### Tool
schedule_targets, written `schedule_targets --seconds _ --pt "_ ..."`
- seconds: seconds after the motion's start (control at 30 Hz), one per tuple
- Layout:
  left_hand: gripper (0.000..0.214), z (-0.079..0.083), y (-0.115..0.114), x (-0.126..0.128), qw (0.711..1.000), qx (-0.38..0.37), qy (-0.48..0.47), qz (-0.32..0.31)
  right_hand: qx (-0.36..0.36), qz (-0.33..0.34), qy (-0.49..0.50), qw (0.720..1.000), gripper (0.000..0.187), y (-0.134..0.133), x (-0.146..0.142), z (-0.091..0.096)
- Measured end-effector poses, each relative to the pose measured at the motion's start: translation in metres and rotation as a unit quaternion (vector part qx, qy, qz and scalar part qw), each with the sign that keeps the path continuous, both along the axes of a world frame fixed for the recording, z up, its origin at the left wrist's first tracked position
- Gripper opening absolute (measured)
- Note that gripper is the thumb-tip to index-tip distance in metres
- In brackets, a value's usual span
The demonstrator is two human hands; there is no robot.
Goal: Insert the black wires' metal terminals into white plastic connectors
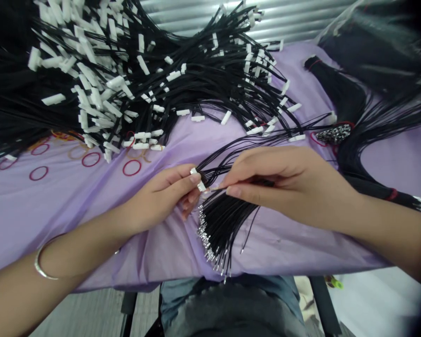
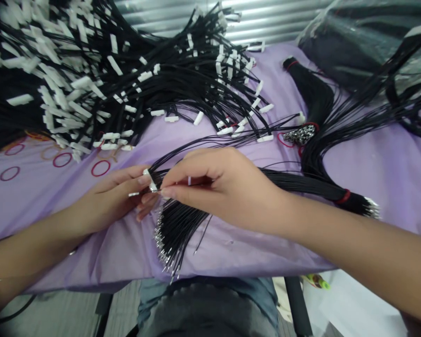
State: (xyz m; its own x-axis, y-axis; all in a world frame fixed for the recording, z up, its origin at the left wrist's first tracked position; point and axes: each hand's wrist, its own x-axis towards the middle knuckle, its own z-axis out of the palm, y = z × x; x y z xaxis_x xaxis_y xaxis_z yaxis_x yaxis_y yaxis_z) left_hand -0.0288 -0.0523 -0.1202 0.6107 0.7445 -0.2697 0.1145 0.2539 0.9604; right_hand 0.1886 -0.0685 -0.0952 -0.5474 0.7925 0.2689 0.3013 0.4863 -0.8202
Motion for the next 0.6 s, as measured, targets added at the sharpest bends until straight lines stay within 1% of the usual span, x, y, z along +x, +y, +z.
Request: schedule_targets --seconds 0.1,0.2,0.4,0.6 --pt "0.032 0.001 0.0 0.0 1.0 -0.006 -0.003 -0.016 0.049 -0.058 -0.019 0.997 0.008 0.002 0.001 0.0" --pt "0.032 0.002 0.0 -0.001 1.0 0.002 0.002 -0.026 0.095 -0.07 -0.044 0.992 0.009 0.004 0.002 -0.003" --pt "0.029 0.001 0.001 -0.001 0.999 0.003 0.008 -0.036 0.116 -0.051 -0.078 0.989 0.011 0.003 0.001 -0.01" --pt "0.028 0.0 0.0 -0.001 0.999 0.017 0.009 -0.042 0.116 -0.064 -0.091 0.987 0.011 0.002 -0.001 -0.013"
